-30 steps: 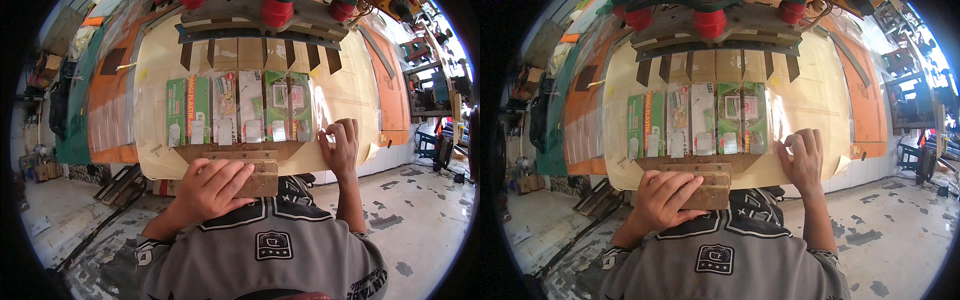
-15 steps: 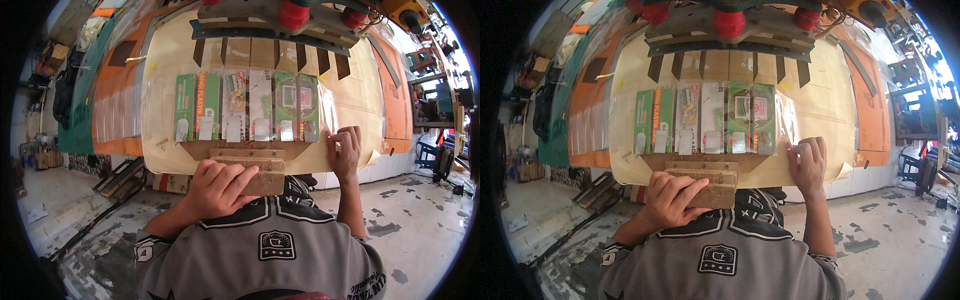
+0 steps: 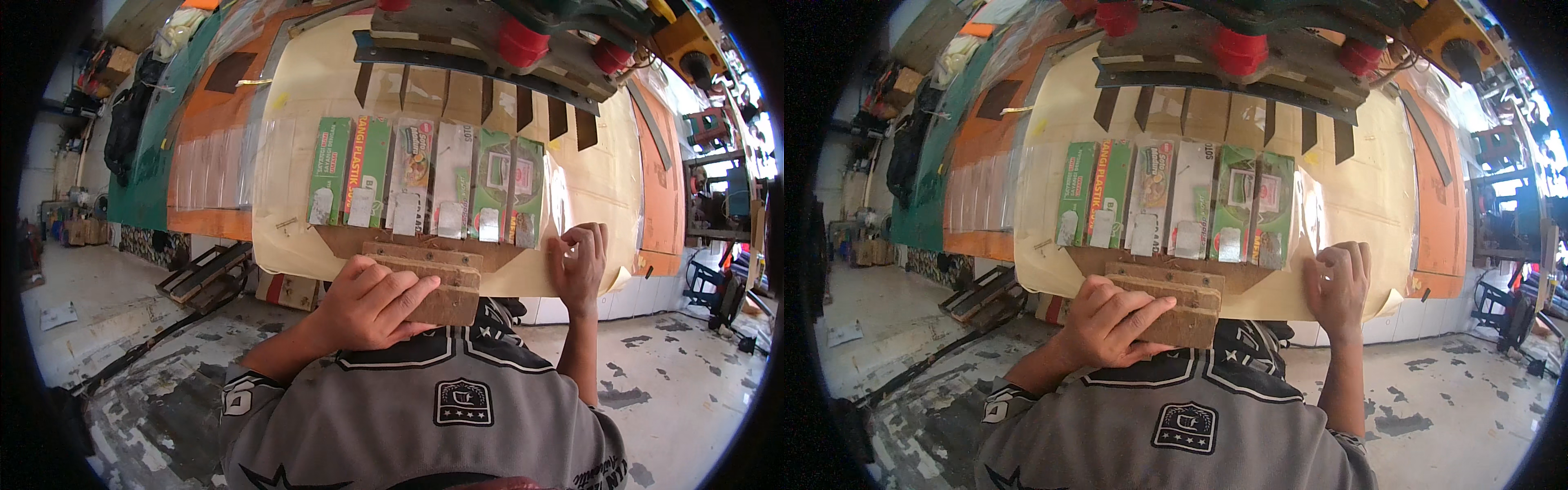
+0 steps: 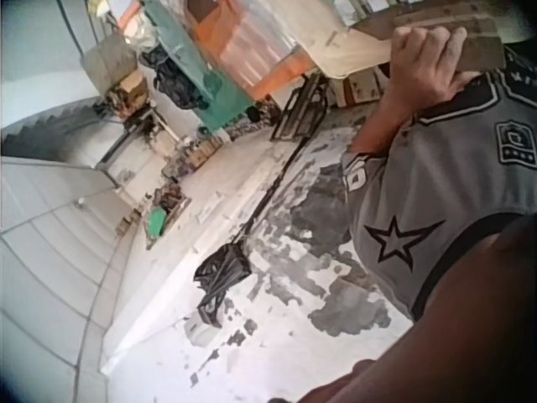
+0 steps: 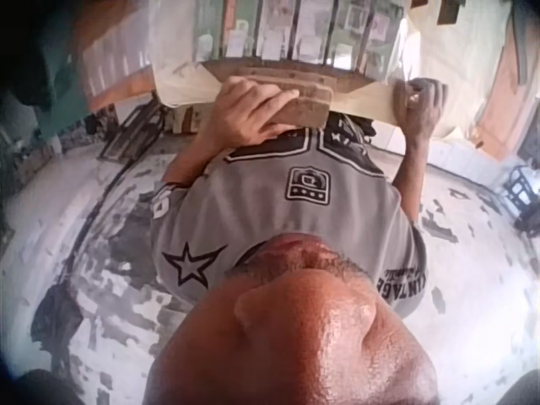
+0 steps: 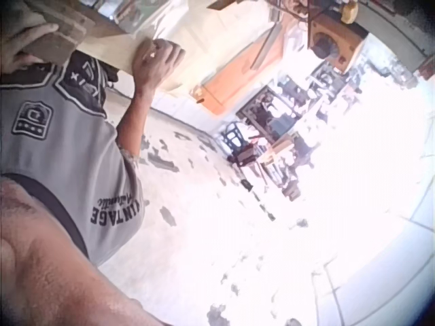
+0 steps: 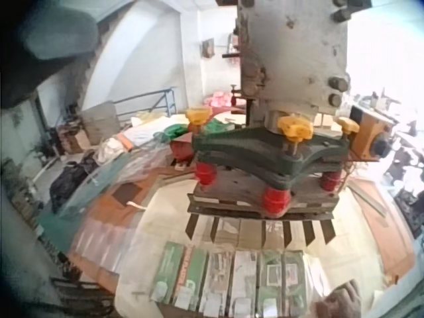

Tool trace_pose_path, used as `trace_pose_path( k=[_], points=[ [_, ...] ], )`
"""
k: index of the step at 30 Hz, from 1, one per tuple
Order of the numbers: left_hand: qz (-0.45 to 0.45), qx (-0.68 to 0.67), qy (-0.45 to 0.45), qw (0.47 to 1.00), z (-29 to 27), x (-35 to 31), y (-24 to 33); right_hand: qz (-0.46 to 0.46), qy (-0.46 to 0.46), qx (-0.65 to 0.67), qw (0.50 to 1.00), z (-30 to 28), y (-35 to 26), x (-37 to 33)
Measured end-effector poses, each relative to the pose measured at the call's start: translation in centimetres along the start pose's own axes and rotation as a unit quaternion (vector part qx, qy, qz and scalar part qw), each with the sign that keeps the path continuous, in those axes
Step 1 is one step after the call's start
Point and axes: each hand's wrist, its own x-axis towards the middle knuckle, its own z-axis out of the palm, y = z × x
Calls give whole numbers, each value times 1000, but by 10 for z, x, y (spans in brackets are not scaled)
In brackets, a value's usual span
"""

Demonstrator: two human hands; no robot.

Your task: The person positions several green and white boxes on a light table, aligns a clear plastic film over them using a guide, and trims the edges of the plastic with a metal blade.

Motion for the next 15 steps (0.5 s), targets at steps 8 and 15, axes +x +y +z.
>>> trace_pose_path(
  k=[8, 15],
  points=[
    [18, -33, 3, 999, 3, -5, 2, -87, -75, 83, 990, -25, -19, 10],
    [20, -90, 16, 996, -3, 5, -7, -218, -171, 121, 953, -29, -98, 39]
  ],
)
